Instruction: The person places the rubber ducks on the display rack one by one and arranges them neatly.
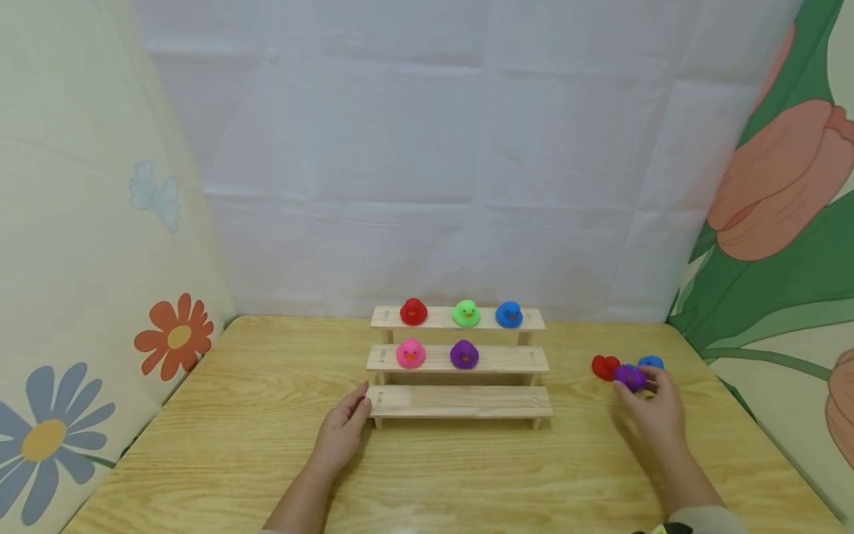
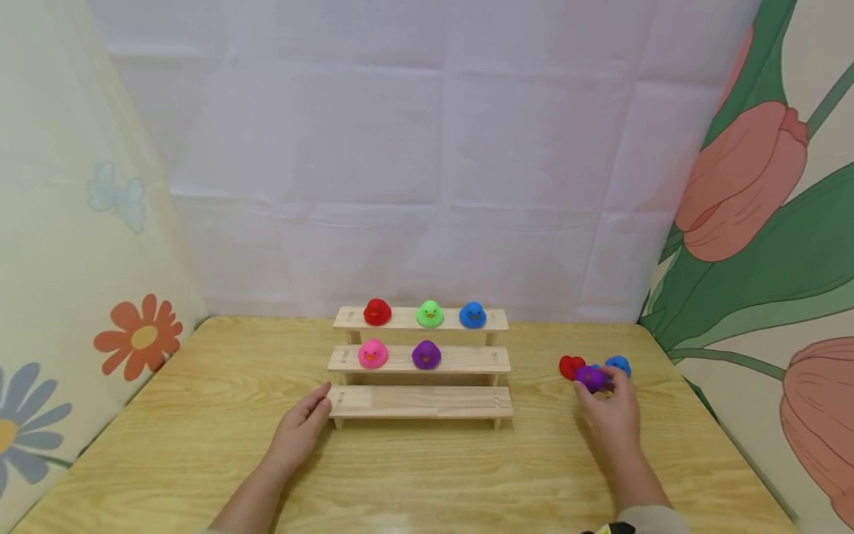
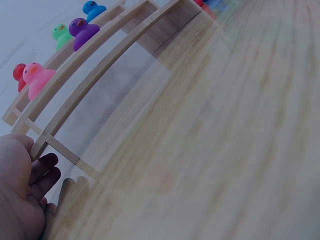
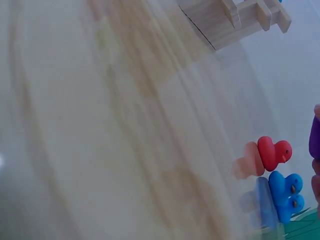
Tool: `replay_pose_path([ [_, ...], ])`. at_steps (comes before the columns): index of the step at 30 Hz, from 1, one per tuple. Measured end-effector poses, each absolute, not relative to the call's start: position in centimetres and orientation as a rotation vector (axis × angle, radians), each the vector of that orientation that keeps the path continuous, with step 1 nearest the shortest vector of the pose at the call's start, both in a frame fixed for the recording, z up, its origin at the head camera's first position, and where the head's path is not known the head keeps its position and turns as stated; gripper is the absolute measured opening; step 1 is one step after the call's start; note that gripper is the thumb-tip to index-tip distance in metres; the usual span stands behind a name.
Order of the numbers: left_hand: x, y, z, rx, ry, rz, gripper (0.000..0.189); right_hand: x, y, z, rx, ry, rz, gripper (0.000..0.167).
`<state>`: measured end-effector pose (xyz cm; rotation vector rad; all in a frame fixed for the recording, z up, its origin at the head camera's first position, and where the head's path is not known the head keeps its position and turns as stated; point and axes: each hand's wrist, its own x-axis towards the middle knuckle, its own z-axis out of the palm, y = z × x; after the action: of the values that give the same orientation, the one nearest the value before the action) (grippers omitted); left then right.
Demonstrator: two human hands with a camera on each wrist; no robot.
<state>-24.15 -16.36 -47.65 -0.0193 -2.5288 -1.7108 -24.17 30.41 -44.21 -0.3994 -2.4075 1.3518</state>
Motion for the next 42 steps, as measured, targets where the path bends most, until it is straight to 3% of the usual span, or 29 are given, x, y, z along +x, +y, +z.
replay_pose_path([
  [42,-24.1,-16.3,-47.6,-0.029,-2.524,-1.731,0.047,-25.7,25.5,-41.1,-0.012,-2.552,1.329,0.057],
])
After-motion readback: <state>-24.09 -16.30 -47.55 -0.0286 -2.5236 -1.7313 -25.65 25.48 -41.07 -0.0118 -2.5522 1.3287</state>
